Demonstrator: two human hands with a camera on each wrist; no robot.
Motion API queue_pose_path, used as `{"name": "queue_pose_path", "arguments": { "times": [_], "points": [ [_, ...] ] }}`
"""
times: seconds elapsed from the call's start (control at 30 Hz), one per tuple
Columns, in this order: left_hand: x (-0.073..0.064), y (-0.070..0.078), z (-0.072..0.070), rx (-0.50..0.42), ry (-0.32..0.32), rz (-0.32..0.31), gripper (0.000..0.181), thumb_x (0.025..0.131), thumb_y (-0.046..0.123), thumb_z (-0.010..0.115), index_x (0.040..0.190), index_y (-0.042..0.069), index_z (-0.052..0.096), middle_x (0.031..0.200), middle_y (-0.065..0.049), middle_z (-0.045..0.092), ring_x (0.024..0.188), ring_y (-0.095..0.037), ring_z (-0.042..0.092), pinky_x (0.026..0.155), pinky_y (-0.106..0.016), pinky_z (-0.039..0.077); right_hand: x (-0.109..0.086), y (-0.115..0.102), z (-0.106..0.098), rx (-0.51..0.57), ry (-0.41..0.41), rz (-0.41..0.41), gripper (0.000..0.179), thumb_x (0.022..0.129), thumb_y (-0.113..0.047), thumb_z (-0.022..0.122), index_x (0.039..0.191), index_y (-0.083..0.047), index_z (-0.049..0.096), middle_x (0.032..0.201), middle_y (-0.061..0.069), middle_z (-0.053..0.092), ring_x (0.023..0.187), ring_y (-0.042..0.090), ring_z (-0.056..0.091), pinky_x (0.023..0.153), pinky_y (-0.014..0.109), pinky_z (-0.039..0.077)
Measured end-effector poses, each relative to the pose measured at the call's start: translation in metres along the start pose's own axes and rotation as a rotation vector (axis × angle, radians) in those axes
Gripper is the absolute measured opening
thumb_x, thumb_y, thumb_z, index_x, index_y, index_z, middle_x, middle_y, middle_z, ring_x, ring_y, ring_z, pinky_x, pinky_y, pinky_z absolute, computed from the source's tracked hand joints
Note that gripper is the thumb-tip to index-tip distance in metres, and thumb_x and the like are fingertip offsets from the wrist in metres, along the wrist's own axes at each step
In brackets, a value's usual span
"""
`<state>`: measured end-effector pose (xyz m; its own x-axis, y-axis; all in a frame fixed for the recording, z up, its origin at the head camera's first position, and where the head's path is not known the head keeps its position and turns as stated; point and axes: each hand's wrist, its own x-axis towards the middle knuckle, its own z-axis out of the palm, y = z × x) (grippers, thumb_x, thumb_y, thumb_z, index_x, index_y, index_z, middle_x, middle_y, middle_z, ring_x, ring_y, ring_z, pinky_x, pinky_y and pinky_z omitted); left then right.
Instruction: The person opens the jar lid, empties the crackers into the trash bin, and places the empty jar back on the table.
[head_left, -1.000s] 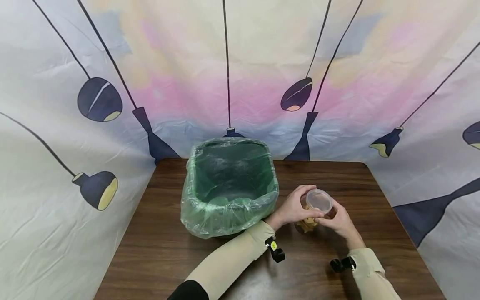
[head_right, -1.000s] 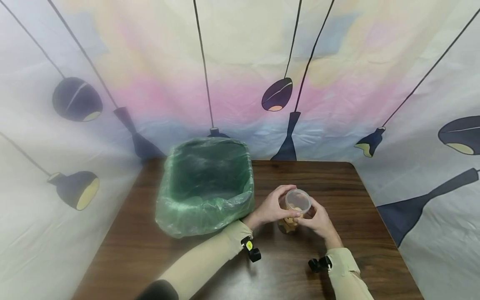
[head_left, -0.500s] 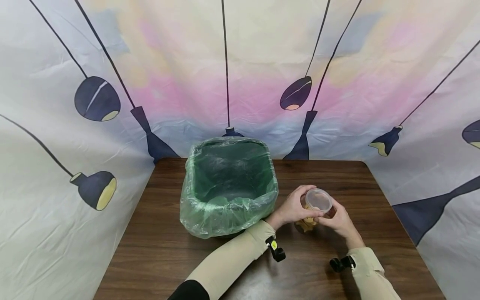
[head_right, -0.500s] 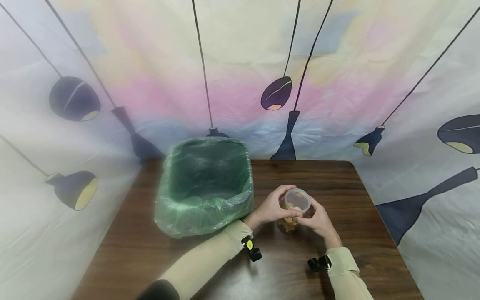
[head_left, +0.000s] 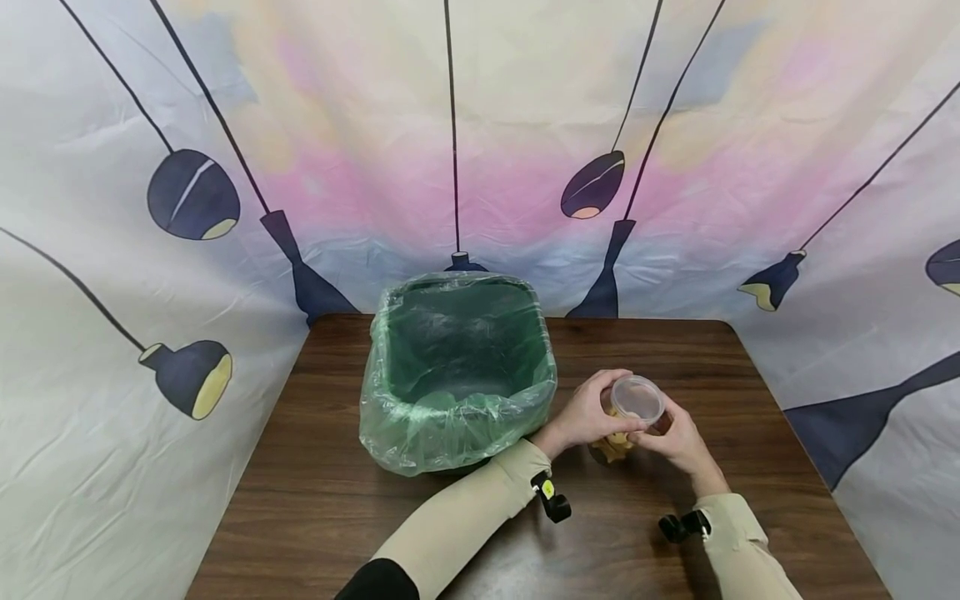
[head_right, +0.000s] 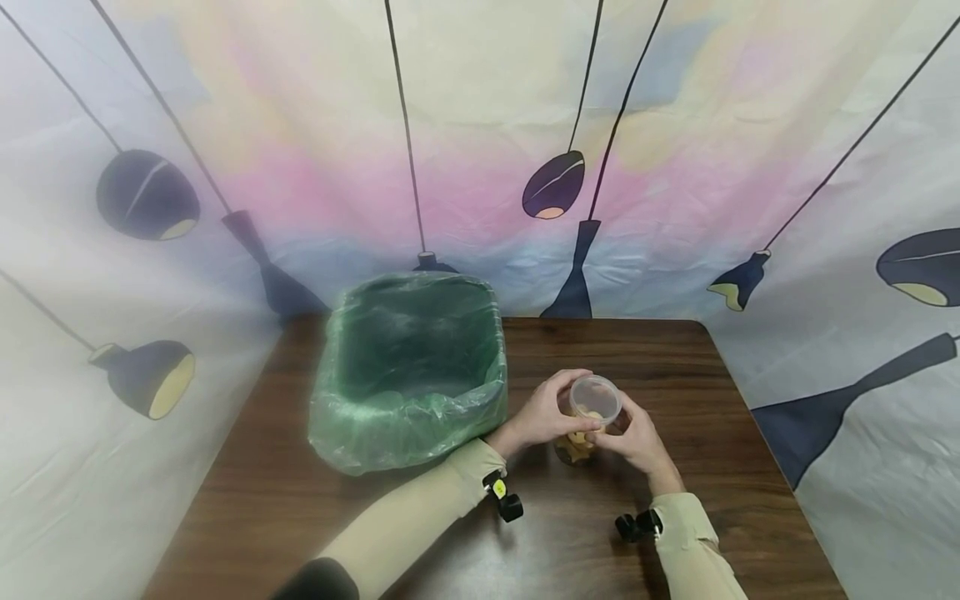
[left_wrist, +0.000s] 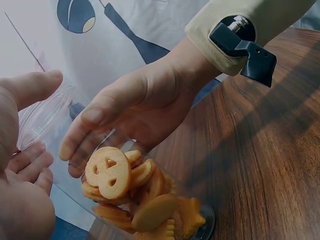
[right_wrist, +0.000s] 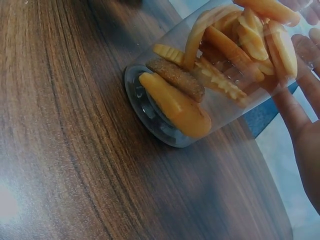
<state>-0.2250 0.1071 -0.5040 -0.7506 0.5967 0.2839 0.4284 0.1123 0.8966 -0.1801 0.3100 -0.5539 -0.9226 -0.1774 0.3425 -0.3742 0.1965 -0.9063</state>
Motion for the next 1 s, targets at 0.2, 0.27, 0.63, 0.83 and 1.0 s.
{"name": "queue_pose_path", "arguments": {
  "times": [0.2,0.27,0.63,0.83,1.0],
  "points": [
    [0.000,0.002,0.002,0.014,0.027,-0.019,0.075,0.076,0.022,0.085,0.139,0.007,0.049,0.131,-0.008,0.056,0.118,-0.019,0.058,0.097,-0.016,0.044,0.001,-0.001,0.000,0.011,0.009,-0.014,0.071,0.074,0.019,0.071,0.137,0.013,0.040,0.123,0.001,0.057,0.106,0.008,0.060,0.082,0.016,0.051],
    [-0.001,0.003,0.003,0.033,0.041,-0.024,0.075,0.076,0.024,0.085,0.140,0.009,0.049,0.132,-0.006,0.056,0.118,-0.019,0.058,0.097,-0.017,0.044,0.000,-0.001,0.000,0.012,0.010,-0.022,0.070,0.074,0.020,0.071,0.137,0.013,0.040,0.123,0.001,0.058,0.106,0.008,0.060,0.081,0.016,0.052],
    [-0.013,0.009,0.017,0.172,0.234,0.007,0.072,0.076,0.034,0.083,0.137,0.011,0.052,0.133,-0.004,0.056,0.116,-0.018,0.058,0.093,-0.024,0.048,0.001,0.000,0.000,0.009,-0.009,-0.057,0.070,0.075,0.021,0.069,0.138,0.014,0.039,0.125,0.004,0.057,0.109,0.007,0.059,0.082,0.016,0.051],
    [-0.016,0.016,0.028,0.201,0.350,-0.031,0.074,0.072,0.036,0.087,0.134,0.012,0.054,0.130,-0.002,0.057,0.114,-0.013,0.057,0.093,-0.022,0.047,0.001,-0.006,0.002,-0.003,0.005,-0.066,0.070,0.072,0.025,0.068,0.135,0.016,0.040,0.123,0.014,0.058,0.106,0.007,0.059,0.080,0.015,0.051],
    [-0.019,0.019,0.035,0.199,0.418,-0.033,0.075,0.070,0.036,0.088,0.131,0.010,0.054,0.125,-0.004,0.058,0.110,-0.018,0.059,0.091,-0.023,0.047,-0.001,0.000,0.002,0.003,0.019,-0.092,0.071,0.069,0.025,0.068,0.134,0.019,0.039,0.122,-0.002,0.060,0.102,0.006,0.060,0.078,0.013,0.050]
  ]
}}
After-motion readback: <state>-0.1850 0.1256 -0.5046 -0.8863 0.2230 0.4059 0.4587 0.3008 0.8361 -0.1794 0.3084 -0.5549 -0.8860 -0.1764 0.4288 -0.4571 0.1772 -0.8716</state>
